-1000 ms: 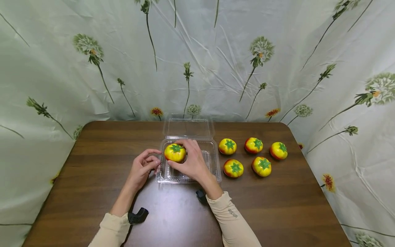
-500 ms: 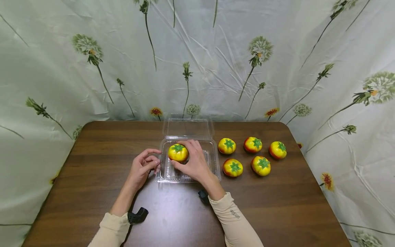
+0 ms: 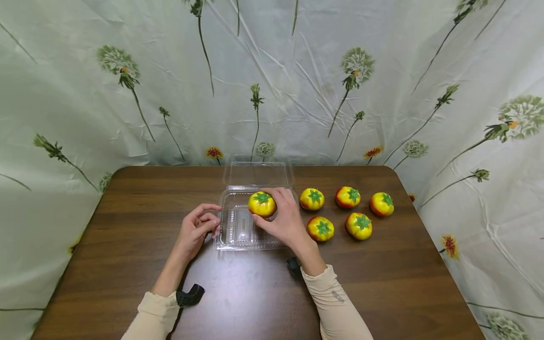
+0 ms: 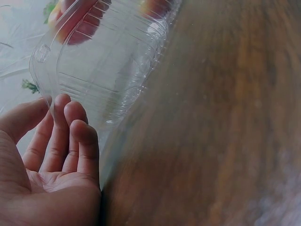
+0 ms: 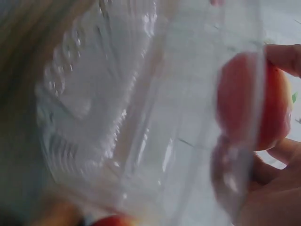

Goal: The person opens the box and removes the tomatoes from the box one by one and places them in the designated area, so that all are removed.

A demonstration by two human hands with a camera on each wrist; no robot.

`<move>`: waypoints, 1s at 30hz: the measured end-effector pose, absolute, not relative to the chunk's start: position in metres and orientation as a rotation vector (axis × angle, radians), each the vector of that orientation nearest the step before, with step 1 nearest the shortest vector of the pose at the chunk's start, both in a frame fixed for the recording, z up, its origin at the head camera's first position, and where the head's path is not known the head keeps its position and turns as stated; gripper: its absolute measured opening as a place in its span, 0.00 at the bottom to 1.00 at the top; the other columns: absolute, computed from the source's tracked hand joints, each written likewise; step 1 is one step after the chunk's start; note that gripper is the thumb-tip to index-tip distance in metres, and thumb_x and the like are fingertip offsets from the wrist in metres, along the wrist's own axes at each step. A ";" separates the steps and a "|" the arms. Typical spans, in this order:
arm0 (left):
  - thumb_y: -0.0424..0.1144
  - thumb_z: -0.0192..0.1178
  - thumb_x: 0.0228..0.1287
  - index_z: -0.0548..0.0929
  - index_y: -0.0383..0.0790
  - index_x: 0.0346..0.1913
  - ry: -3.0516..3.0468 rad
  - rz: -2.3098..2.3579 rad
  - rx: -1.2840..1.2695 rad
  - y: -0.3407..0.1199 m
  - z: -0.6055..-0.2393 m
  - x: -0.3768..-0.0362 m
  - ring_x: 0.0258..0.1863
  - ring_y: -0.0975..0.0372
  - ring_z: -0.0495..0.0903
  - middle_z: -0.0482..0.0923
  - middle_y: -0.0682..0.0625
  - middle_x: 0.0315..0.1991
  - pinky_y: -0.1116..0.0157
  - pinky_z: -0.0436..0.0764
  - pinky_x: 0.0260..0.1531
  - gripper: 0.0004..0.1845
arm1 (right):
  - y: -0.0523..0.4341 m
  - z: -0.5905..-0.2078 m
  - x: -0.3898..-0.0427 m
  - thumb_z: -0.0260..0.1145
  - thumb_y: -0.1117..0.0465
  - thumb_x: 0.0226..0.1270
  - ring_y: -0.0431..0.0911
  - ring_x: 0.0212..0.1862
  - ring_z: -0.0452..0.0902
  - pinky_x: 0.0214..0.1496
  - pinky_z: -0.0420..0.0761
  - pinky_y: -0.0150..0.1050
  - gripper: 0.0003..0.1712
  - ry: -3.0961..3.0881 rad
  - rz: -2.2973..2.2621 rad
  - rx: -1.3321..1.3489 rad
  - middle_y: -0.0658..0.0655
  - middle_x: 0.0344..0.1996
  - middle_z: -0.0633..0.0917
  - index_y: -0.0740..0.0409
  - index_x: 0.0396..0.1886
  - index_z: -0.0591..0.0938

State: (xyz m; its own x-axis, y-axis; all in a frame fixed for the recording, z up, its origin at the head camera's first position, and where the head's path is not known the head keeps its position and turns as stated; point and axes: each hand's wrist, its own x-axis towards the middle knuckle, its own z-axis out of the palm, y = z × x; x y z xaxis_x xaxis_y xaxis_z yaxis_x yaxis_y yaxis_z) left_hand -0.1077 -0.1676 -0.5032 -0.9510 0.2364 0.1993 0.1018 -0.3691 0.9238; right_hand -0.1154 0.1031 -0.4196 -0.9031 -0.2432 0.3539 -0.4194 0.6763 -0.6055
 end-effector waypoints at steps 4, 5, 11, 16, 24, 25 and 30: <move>0.18 0.53 0.66 0.70 0.21 0.56 1.733 2.482 0.444 -0.168 -0.502 -0.109 0.21 0.60 0.78 0.82 0.46 0.28 0.66 0.77 0.20 0.16 | 0.114 -0.414 -0.115 0.77 0.47 0.51 0.45 0.52 0.69 0.53 0.77 0.42 0.35 -2.646 1.024 0.491 0.50 0.50 0.78 0.49 0.60 0.77; 0.18 0.53 0.66 0.70 0.21 0.56 1.736 2.481 0.441 -0.168 -0.502 -0.109 0.21 0.60 0.78 0.82 0.46 0.28 0.67 0.77 0.20 0.16 | 0.117 -0.413 -0.115 0.76 0.47 0.52 0.45 0.52 0.69 0.53 0.77 0.42 0.35 -2.647 1.020 0.482 0.49 0.50 0.78 0.48 0.60 0.77; 0.18 0.53 0.66 0.70 0.22 0.56 1.721 2.485 0.438 -0.168 -0.503 -0.109 0.21 0.61 0.78 0.82 0.47 0.28 0.67 0.77 0.19 0.16 | 0.135 -0.411 -0.115 0.76 0.47 0.52 0.45 0.52 0.70 0.54 0.75 0.45 0.35 -2.641 1.027 0.425 0.50 0.51 0.77 0.48 0.61 0.77; 0.17 0.53 0.66 0.70 0.22 0.56 1.713 2.483 0.441 -0.168 -0.504 -0.108 0.21 0.61 0.78 0.83 0.48 0.28 0.66 0.76 0.19 0.16 | 0.156 -0.413 -0.114 0.78 0.49 0.51 0.48 0.52 0.71 0.53 0.75 0.47 0.36 -2.599 1.016 0.388 0.52 0.51 0.79 0.51 0.60 0.78; 0.17 0.54 0.65 0.70 0.21 0.56 1.721 2.494 0.442 -0.168 -0.504 -0.107 0.20 0.61 0.78 0.83 0.47 0.28 0.66 0.76 0.18 0.16 | 0.193 -0.415 -0.115 0.79 0.51 0.49 0.52 0.54 0.71 0.56 0.74 0.50 0.37 -2.562 0.932 0.305 0.56 0.52 0.79 0.54 0.60 0.78; 0.17 0.54 0.65 0.70 0.21 0.56 1.718 2.493 0.441 -0.168 -0.504 -0.107 0.20 0.61 0.78 0.83 0.47 0.28 0.67 0.76 0.19 0.17 | 0.197 -0.415 -0.116 0.79 0.51 0.49 0.52 0.55 0.72 0.57 0.73 0.50 0.37 -2.555 0.926 0.289 0.56 0.52 0.79 0.54 0.60 0.78; 0.17 0.54 0.65 0.70 0.21 0.56 1.712 2.494 0.462 -0.168 -0.504 -0.107 0.20 0.60 0.78 0.83 0.47 0.28 0.68 0.77 0.19 0.17 | 0.217 -0.415 -0.115 0.79 0.52 0.50 0.55 0.56 0.72 0.59 0.72 0.54 0.37 -2.552 0.925 0.229 0.59 0.53 0.79 0.55 0.60 0.78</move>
State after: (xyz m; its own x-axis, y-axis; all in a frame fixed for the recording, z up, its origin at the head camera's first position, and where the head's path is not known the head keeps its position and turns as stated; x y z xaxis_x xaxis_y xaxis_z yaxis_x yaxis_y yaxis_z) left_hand -0.1074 -0.1679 -0.5044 -0.9512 0.2348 0.2002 0.1024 -0.3718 0.9227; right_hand -0.1146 0.2171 -0.4152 -0.9004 -0.0132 0.4349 -0.2887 0.7659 -0.5745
